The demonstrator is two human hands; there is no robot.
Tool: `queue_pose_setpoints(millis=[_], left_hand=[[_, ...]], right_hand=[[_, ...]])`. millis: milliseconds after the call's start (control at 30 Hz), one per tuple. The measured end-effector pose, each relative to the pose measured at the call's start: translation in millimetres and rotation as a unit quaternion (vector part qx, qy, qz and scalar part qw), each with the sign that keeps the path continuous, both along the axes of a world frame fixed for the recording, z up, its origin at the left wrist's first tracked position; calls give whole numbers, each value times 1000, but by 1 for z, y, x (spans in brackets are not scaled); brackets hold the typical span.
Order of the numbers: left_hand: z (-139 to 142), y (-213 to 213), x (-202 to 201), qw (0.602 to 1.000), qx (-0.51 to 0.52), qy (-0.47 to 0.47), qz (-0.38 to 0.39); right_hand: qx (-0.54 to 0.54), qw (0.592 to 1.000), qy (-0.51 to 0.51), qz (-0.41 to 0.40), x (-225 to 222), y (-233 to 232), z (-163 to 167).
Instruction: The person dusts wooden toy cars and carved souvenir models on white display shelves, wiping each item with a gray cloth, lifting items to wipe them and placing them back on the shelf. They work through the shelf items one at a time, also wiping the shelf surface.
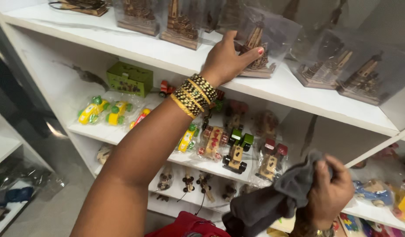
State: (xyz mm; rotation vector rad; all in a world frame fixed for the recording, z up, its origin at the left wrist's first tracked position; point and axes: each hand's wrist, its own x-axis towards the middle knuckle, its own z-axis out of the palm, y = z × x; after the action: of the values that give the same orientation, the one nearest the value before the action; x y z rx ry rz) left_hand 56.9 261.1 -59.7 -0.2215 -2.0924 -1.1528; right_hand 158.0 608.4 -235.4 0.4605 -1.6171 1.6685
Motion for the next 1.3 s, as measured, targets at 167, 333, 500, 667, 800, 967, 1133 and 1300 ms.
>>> queue_pose_setpoints(millis=[167, 333, 500, 667, 800, 967, 1133, 1300], left_hand=[[-1, 0, -11, 998, -53, 16, 26], [-9, 0, -24, 997, -62, -38, 30], [-17, 2, -33, 996, -61, -1, 65], [-16, 3, -29, 994, -72, -29, 78], [-10, 5, -22, 994, -81, 21, 72], [-10, 3, -19, 993, -95, 19, 71], [-11, 3, -23, 994, -92, 16, 52], [-12, 5, -22, 995, -86, -7, 54]], right_hand=[[27, 987, 156, -30, -65, -11, 95], [125, 895, 383, -189, -125, -89, 228], [386, 835, 330, -211, -131, -169, 204], [321, 907, 226, -149, -143, -161, 195], [352, 862, 357, -76, -153, -165, 197], [291, 907, 282, -115, -155, -167, 200], [306, 893, 316, -89, -152, -167, 207], [342, 861, 370, -69, -155, -174, 210]])
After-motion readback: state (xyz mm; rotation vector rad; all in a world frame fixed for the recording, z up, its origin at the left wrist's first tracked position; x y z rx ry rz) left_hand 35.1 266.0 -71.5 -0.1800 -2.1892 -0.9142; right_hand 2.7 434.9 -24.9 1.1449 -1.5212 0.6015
